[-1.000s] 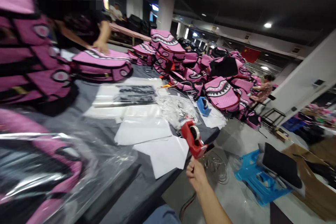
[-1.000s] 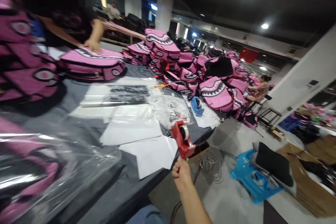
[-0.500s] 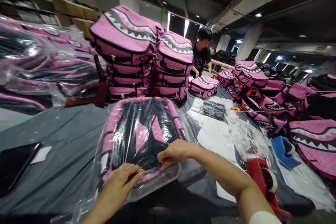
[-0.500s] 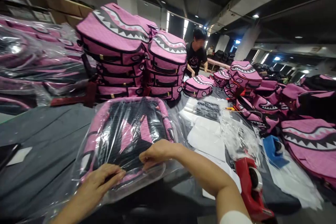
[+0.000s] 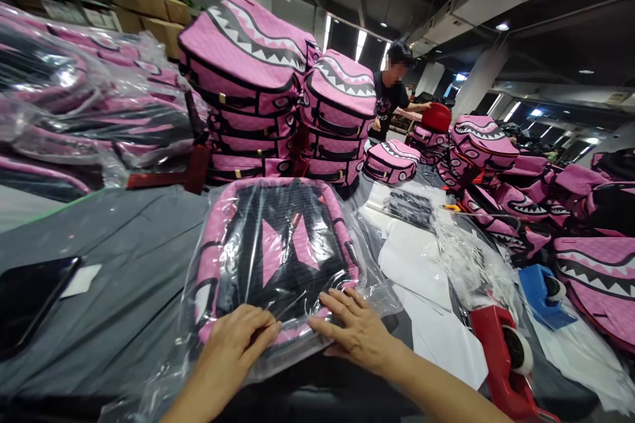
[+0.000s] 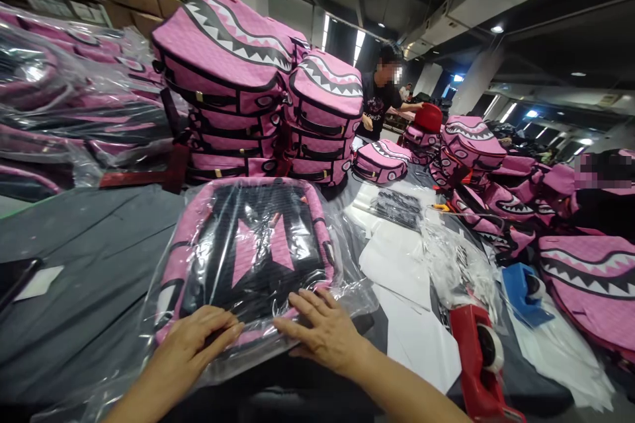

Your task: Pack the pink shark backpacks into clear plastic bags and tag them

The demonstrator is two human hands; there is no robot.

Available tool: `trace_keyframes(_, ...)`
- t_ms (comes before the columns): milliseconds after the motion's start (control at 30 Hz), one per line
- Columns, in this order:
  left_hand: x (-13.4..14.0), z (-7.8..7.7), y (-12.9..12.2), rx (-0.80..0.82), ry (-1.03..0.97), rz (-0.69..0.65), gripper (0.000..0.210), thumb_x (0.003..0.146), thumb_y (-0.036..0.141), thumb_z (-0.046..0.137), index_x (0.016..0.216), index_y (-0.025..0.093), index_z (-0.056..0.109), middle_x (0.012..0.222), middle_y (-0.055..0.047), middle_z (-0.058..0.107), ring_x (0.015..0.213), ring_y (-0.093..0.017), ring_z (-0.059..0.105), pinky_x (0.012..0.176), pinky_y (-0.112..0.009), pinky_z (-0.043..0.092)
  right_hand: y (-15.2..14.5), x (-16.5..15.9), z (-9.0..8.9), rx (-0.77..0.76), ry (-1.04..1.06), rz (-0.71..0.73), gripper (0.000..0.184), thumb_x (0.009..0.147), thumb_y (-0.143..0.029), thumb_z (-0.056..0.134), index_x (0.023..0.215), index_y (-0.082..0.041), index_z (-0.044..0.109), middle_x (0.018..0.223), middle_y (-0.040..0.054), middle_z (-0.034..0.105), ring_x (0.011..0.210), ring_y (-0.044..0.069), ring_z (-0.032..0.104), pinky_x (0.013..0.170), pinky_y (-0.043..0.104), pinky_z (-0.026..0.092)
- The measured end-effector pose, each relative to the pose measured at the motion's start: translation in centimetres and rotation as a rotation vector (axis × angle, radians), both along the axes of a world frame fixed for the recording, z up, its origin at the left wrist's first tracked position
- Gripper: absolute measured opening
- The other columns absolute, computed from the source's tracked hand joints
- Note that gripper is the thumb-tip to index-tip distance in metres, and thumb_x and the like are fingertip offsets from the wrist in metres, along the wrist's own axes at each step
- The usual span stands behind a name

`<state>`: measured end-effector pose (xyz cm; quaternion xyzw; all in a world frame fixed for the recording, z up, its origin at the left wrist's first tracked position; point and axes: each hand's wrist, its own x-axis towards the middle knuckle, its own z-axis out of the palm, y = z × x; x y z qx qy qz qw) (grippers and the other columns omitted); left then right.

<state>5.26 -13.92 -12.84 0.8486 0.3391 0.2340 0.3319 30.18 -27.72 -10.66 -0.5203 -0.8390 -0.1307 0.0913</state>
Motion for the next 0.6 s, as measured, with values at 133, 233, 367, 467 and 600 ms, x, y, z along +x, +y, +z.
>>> trace_keyframes(133,-2.8,-0.3,-1.0,0.13,-0.025,0.055,0.052,0.093,0.073,0.042,0.091,0.03,0.072,0.092,-0.001,0.073,0.096,-0.024,0.063,0.1,-0.043,0.042,0.4,0.8,-2.0,-0.038,-0.033,0.011,0.077,0.093,-0.075,0.05,0.159,-0.039,0.033,0.162,0.0124,0.038,0.148,0.027,0.036,0.121,0.05,0.03)
trace_keyframes(233,-5.8,-1.0,-1.2,0.19,-0.012,0.157,0.054,0.091,0.077,0.041,0.096,0.034,0.073,0.099,-0.002,0.075,0.106,-0.028,0.062,0.112,-0.051,0.03,1.3,0.8,-2.5,-0.042,0.064,0.027,0.079,0.088,-0.077,0.054,0.156,-0.041,0.038,0.162,0.0142,0.039,0.147,0.03,0.039,0.119,0.054,0.032)
trace_keyframes(367,-7.5,-2.2,-0.2,0.166,0.013,0.208,0.055,0.087,0.079,0.044,0.088,0.034,0.075,0.094,-0.002,0.076,0.103,-0.03,0.064,0.11,-0.053,0.032,0.7,0.5,-1.4,-0.104,0.388,-0.014,0.066,0.095,-0.072,0.049,0.151,-0.039,0.048,0.159,0.0116,0.044,0.145,0.031,0.043,0.118,0.054,0.035)
trace_keyframes(467,-7.0,-2.0,0.3,0.166,-0.002,0.223,0.057,0.086,0.081,0.045,0.086,0.033,0.076,0.091,-0.003,0.076,0.101,-0.03,0.065,0.108,-0.053,0.034,-4.4,2.7,0.3,0.006,0.819,-0.376,0.057,0.101,-0.065,0.042,0.142,-0.03,0.059,0.148,0.0112,0.057,0.136,0.029,0.055,0.113,0.048,0.045)
trace_keyframes(600,-6.0,-0.7,-0.3,0.113,0.029,0.217,0.058,0.085,0.081,0.044,0.082,0.032,0.075,0.091,-0.004,0.075,0.103,-0.032,0.065,0.104,-0.054,0.036,-19.0,10.6,1.1,0.453,0.98,-1.28,0.051,0.086,-0.07,0.058,0.112,-0.028,0.073,0.113,0.0167,0.074,0.108,0.038,0.069,0.095,0.053,0.054)
